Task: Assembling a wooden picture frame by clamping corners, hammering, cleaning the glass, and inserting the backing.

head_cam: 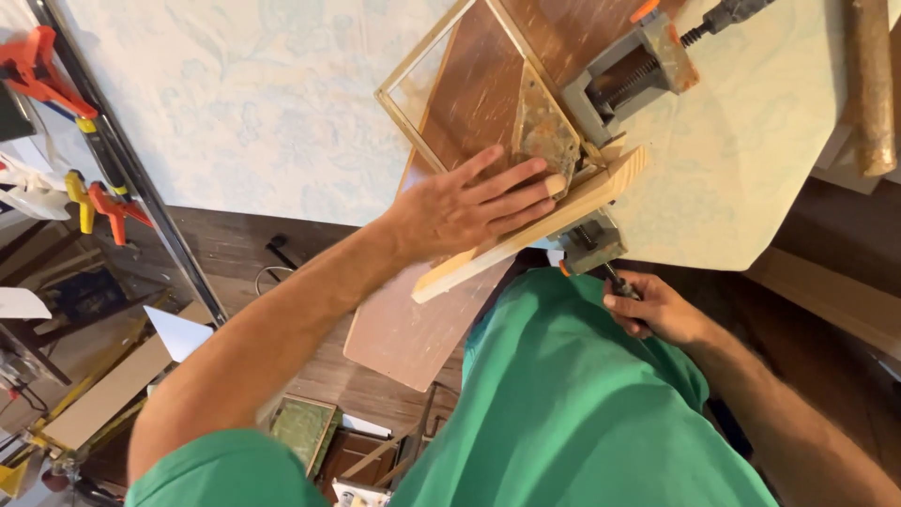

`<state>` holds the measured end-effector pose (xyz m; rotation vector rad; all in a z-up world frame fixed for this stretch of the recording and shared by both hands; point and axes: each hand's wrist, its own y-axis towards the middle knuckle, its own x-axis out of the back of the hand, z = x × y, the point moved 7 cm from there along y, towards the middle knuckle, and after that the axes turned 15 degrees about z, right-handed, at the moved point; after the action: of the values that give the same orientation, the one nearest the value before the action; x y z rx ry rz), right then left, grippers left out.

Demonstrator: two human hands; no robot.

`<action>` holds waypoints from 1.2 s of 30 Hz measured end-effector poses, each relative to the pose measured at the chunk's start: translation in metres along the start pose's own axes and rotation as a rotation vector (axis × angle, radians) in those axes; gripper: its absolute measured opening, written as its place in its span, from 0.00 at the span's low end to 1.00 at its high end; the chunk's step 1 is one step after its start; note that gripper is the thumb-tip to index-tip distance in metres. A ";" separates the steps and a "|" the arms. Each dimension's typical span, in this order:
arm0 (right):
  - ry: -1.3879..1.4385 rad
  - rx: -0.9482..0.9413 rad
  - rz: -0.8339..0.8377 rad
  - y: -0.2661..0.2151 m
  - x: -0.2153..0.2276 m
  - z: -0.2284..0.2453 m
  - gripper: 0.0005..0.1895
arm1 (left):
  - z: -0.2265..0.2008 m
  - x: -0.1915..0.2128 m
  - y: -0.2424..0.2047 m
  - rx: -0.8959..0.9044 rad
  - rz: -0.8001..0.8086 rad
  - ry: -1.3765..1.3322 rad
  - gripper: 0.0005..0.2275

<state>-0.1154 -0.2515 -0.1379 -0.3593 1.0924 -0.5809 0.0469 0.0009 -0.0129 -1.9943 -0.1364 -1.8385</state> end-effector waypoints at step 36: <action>-0.091 -0.286 -0.310 -0.006 0.001 -0.001 0.16 | -0.002 0.002 0.008 0.041 -0.061 -0.131 0.22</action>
<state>-0.1178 -0.2569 -0.1357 -0.8071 1.0401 -0.6747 0.0478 -0.0072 -0.0128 -2.1026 -0.2743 -1.7267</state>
